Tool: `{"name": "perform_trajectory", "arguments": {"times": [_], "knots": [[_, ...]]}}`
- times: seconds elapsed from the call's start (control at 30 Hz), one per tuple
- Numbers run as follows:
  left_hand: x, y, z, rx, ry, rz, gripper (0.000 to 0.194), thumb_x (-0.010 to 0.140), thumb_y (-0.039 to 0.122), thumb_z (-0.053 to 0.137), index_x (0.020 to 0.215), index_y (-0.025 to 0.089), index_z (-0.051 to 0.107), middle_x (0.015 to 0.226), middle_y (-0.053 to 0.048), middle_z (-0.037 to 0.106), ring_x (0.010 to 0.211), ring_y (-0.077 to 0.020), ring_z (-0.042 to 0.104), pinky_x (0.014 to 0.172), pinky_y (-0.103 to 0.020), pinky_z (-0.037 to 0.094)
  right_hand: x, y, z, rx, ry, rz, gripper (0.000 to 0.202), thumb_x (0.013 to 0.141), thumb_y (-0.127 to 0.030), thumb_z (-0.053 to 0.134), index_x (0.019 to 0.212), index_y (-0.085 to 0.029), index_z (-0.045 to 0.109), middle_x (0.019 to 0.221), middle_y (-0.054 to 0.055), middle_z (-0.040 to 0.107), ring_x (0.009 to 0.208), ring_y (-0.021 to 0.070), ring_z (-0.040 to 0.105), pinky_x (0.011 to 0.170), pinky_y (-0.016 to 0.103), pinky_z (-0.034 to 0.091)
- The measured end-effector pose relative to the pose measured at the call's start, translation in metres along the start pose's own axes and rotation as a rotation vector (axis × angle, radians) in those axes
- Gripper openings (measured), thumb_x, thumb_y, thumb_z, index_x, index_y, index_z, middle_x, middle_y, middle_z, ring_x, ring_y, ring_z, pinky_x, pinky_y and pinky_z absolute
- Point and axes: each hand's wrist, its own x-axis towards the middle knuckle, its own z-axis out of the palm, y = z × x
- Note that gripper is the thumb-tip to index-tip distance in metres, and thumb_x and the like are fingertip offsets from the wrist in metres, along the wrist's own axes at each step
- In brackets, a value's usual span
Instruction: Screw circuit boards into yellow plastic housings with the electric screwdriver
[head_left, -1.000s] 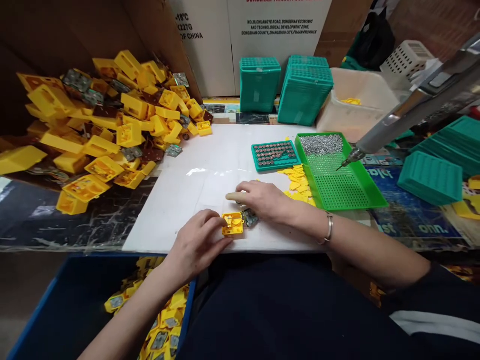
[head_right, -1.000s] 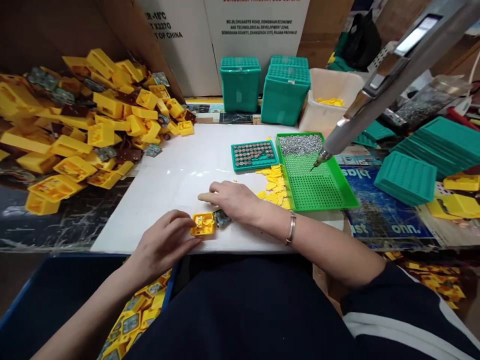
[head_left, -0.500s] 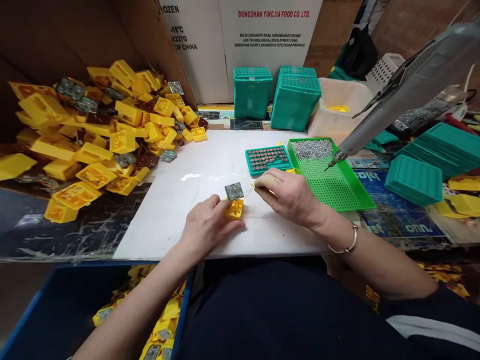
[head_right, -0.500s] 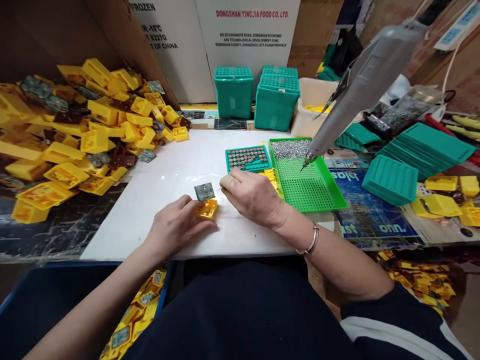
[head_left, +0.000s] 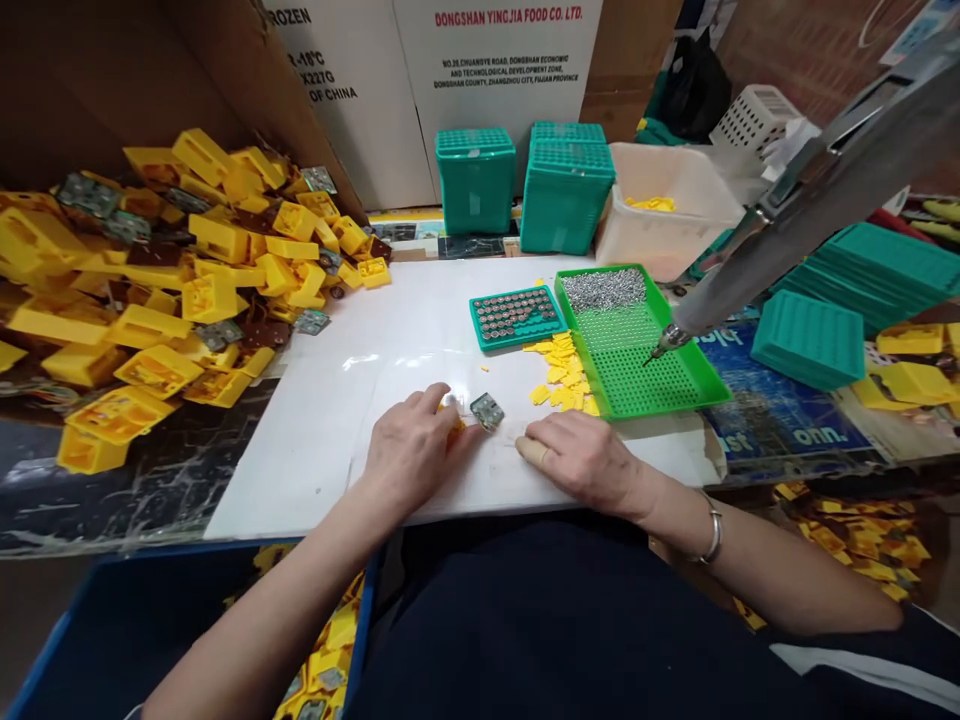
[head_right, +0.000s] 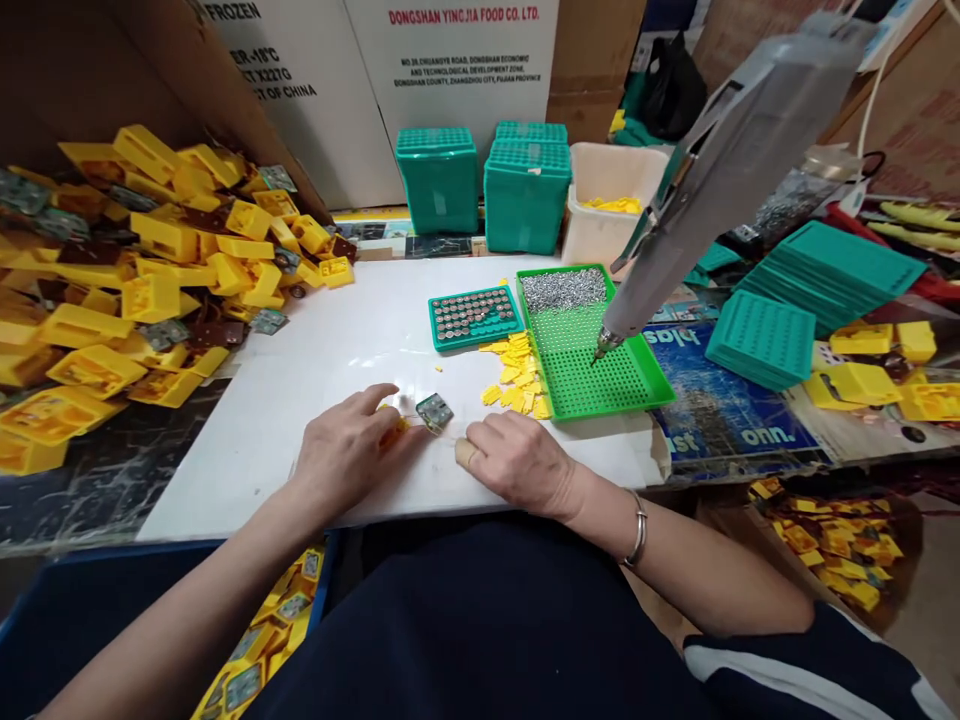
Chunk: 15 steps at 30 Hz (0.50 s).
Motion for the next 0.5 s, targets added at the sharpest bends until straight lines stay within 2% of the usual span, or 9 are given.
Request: {"name": "perform_trajectory", "arguments": {"times": [0.07,0.13,0.2,0.3,0.37,0.43,0.5], "knots": [[-0.008,0.007,-0.004,-0.025,-0.021,-0.004,0.037,0.091,0.050,0.046,0.081,0.017,0.060,0.114,-0.015,0.065,0.089,-0.0273,0.067,0.063,-0.036,0.051,-0.006,-0.005,0.001,0.086,-0.089,-0.013,0.020,0.094,-0.015,0.046,0.091,-0.016,0.065,0.080,0.005,0.065,0.072,0.0158,0.052,0.063,0.030,0.037],[-0.018,0.006,-0.010,-0.143,-0.061,0.004,0.038,0.088,0.055,0.050,0.092,0.018,0.057,0.115,-0.013,0.063,0.089,-0.0259,0.066,0.061,-0.034,0.050,-0.009,-0.007,0.001,0.180,-0.142,0.026,0.019,0.095,-0.020,0.047,0.095,-0.017,0.065,0.084,0.006,0.064,0.078,0.0164,0.054,0.067,0.030,0.039],[-0.026,-0.002,-0.016,-0.308,-0.120,0.013,0.043,0.085,0.055,0.056,0.109,0.019,0.052,0.117,-0.012,0.061,0.091,-0.0245,0.065,0.064,-0.033,0.050,-0.011,-0.009,0.001,0.237,-0.150,0.103,0.019,0.095,-0.023,0.047,0.097,-0.017,0.064,0.085,0.006,0.064,0.080,0.0162,0.055,0.069,0.029,0.041],[-0.030,-0.019,-0.021,-0.479,-0.214,0.029,0.063,0.083,0.044,0.062,0.136,0.023,0.036,0.118,-0.010,0.059,0.093,-0.0230,0.063,0.071,-0.033,0.051,-0.011,-0.011,0.001,0.251,-0.161,0.240,0.019,0.095,-0.026,0.049,0.093,-0.015,0.065,0.079,0.006,0.061,0.074,0.0161,0.055,0.068,0.028,0.041],[-0.027,-0.026,-0.023,-0.540,-0.263,0.039,0.059,0.085,0.038,0.060,0.138,0.025,0.038,0.118,-0.009,0.058,0.090,-0.0213,0.063,0.072,-0.032,0.051,-0.009,-0.013,0.000,0.250,-0.199,0.304,0.020,0.094,-0.027,0.051,0.089,-0.015,0.066,0.075,0.005,0.060,0.072,0.0163,0.056,0.067,0.029,0.042],[-0.023,-0.027,-0.024,-0.576,-0.291,0.045,0.045,0.085,0.038,0.060,0.127,0.025,0.049,0.117,-0.009,0.057,0.085,-0.0193,0.062,0.072,-0.032,0.050,-0.006,-0.013,-0.001,0.268,-0.240,0.339,0.020,0.094,-0.026,0.051,0.087,-0.014,0.066,0.075,0.006,0.061,0.071,0.0165,0.057,0.067,0.029,0.044],[-0.019,-0.022,-0.024,-0.593,-0.294,0.016,0.037,0.084,0.042,0.061,0.115,0.023,0.055,0.111,-0.007,0.058,0.080,-0.0178,0.060,0.070,-0.031,0.050,-0.003,-0.012,-0.003,0.353,-0.246,0.381,0.018,0.093,-0.024,0.053,0.087,-0.013,0.067,0.077,0.007,0.062,0.072,0.0165,0.058,0.068,0.029,0.045]]}}
